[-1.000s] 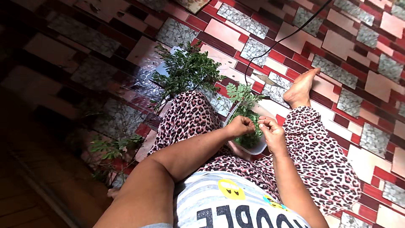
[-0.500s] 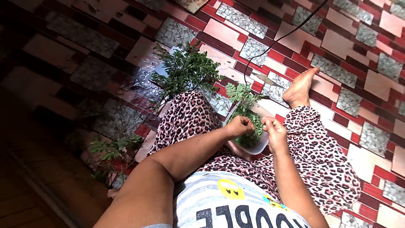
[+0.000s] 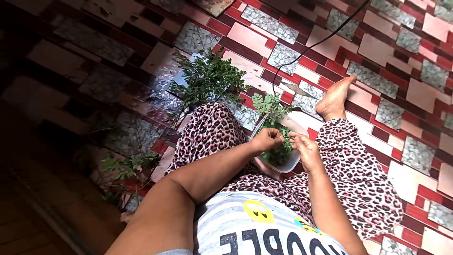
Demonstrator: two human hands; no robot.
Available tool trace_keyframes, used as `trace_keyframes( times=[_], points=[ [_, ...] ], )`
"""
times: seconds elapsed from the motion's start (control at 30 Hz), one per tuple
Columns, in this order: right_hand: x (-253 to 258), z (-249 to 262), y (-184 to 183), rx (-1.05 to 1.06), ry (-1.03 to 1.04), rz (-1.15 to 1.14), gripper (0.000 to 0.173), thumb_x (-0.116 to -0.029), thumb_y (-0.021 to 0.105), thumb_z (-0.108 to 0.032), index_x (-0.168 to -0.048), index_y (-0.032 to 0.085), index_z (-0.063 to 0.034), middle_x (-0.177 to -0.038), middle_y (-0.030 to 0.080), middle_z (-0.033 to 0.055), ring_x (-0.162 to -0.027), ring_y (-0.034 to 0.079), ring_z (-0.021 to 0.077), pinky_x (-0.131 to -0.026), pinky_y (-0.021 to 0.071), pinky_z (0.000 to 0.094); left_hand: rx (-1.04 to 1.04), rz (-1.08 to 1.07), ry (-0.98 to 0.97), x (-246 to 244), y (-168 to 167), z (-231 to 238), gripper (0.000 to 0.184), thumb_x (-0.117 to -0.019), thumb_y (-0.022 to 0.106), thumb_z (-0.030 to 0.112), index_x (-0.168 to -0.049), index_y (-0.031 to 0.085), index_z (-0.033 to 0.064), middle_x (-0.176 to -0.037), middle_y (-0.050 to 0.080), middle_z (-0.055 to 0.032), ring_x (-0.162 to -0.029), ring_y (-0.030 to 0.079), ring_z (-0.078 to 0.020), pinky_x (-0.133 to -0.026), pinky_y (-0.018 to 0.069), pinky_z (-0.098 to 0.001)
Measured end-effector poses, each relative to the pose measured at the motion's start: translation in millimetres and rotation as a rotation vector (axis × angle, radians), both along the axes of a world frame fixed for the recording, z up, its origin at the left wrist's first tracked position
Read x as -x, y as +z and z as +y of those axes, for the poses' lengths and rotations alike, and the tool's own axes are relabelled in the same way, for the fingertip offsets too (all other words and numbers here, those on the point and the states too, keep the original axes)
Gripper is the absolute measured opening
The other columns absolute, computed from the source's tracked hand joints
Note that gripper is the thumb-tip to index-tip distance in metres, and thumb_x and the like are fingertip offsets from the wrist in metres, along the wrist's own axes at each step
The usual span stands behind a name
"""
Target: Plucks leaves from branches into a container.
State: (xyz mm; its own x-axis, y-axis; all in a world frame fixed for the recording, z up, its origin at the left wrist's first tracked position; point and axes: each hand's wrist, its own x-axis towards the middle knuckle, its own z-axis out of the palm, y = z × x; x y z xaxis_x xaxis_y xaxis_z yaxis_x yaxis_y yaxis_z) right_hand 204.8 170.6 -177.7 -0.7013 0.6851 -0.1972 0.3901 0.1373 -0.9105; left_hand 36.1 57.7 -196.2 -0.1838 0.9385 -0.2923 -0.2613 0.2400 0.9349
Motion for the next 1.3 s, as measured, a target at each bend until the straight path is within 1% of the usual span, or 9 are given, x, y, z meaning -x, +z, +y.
trace_keyframes(
  times=[0.1, 0.17, 0.37, 0.53, 0.7, 0.83, 0.97, 1.1, 1.3],
  points=[
    [0, -5, 6, 0.174, 0.036, 0.041, 0.024, -0.093, 0.068, -0.003, -0.117, 0.069, 0.0005, -0.107, 0.071, 0.0082, -0.092, 0.068, 0.0118, -0.085, 0.058, 0.0298, 0.007, -0.051, 0.018, -1, 5, -2, 0.01, -0.1015, 0.061, 0.008, -0.095, 0.062, -0.0001, -0.078, 0.057, -0.0034, -0.067, 0.053, -0.0074, -0.064, 0.0468, -0.0237],
    [0, -5, 6, 0.184, 0.013, 0.061, 0.017, -0.0902, 0.068, 0.004, -0.106, 0.071, 0.0006, -0.095, 0.072, 0.0066, -0.082, 0.068, 0.0103, -0.079, 0.0585, 0.028, 0.034, -0.057, 0.012, -1, 12, -4, 0.01, -0.1024, 0.059, 0.007, -0.095, 0.061, -0.0001, -0.075, 0.056, -0.0031, -0.064, 0.052, -0.0067, -0.06, 0.0449, -0.0215],
    [-1, 0, 4, 0.021, -0.054, 0.06, 0.012, -0.0912, 0.068, 0.004, -0.101, 0.071, -0.002, -0.094, 0.071, 0.0051, -0.08, 0.066, 0.0093, -0.075, 0.0565, 0.0269, 0.053, 0.01, -0.128, 3, 4, 0, 0.012, -0.1033, 0.058, 0.009, -0.098, 0.061, -0.0021, -0.077, 0.058, -0.0046, -0.063, 0.054, -0.0076, -0.059, 0.046, -0.0221],
    [4, -6, 3, -0.173, -0.053, 0.18, 0.013, -0.0923, 0.067, 0.002, -0.104, 0.07, -0.0001, -0.099, 0.07, 0.0039, -0.084, 0.066, 0.0056, -0.078, 0.0564, 0.0241, 0.04, 0.027, -0.257, 2, 4, 0, 0.013, -0.1026, 0.06, 0.009, -0.091, 0.06, 0.0012, -0.075, 0.06, -0.0012, -0.062, 0.055, -0.0043, -0.058, 0.0459, -0.0192],
    [6, -1, -1, -0.067, -0.167, 0.221, 0.024, -0.1011, 0.056, -0.005, -0.122, 0.066, -0.0003, -0.114, 0.071, 0.0083, -0.097, 0.069, 0.0147, -0.085, 0.0585, 0.033, 0.068, -0.131, -0.176, 1, 11, -2, 0.011, -0.1029, 0.059, 0.008, -0.094, 0.061, 0.0022, -0.074, 0.06, -0.0013, -0.062, 0.056, -0.0053, -0.058, 0.0469, -0.0197],
    [-1, 2, 6, 0.235, -0.241, 0.156, 0.018, -0.1056, 0.048, -0.009, -0.106, 0.064, -0.0022, -0.095, 0.07, 0.0058, -0.08, 0.069, 0.0154, -0.073, 0.0602, 0.0337, 0.124, -0.227, -0.031, -1, 17, -3, 0.01, -0.1036, 0.057, 0.008, -0.097, 0.061, 0.0026, -0.076, 0.06, -0.0019, -0.062, 0.056, -0.0058, -0.059, 0.0496, -0.0199],
    [-3, -4, 11, 0.433, -0.131, 0.132, 0.012, -0.1022, 0.054, -0.007, -0.1, 0.065, -0.0039, -0.09, 0.069, 0.0037, -0.079, 0.067, 0.0133, -0.075, 0.0585, 0.0312, 0.142, -0.291, -0.01, 1, 10, 1, 0.007, -0.1024, 0.06, 0.008, -0.099, 0.062, 0.0027, -0.08, 0.063, -0.0036, -0.066, 0.06, -0.0086, -0.063, 0.0527, -0.0235],
    [4, -11, 2, 0.325, -0.167, 0.196, 0.005, -0.0928, 0.066, 0.002, -0.093, 0.065, -0.0032, -0.085, 0.067, 0.0036, -0.074, 0.064, 0.0101, -0.071, 0.0562, 0.0272, 0.148, -0.258, -0.016, -2, 17, -2, 0.01, -0.1031, 0.057, 0.006, -0.094, 0.061, 0.0032, -0.076, 0.059, -0.0017, -0.062, 0.056, -0.0055, -0.06, 0.0501, -0.0194],
    [7, -15, -2, 0.147, -0.124, 0.176, 0.008, -0.0874, 0.069, 0.004, -0.089, 0.067, -0.0033, -0.083, 0.066, 0.0017, -0.076, 0.063, 0.0095, -0.073, 0.056, 0.0281, 0.129, -0.189, -0.056, -1, 20, -5, 0.014, -0.1034, 0.057, 0.009, -0.092, 0.061, 0.0022, -0.074, 0.06, -0.0019, -0.062, 0.057, -0.0047, -0.059, 0.0491, -0.0187]
  ],
)
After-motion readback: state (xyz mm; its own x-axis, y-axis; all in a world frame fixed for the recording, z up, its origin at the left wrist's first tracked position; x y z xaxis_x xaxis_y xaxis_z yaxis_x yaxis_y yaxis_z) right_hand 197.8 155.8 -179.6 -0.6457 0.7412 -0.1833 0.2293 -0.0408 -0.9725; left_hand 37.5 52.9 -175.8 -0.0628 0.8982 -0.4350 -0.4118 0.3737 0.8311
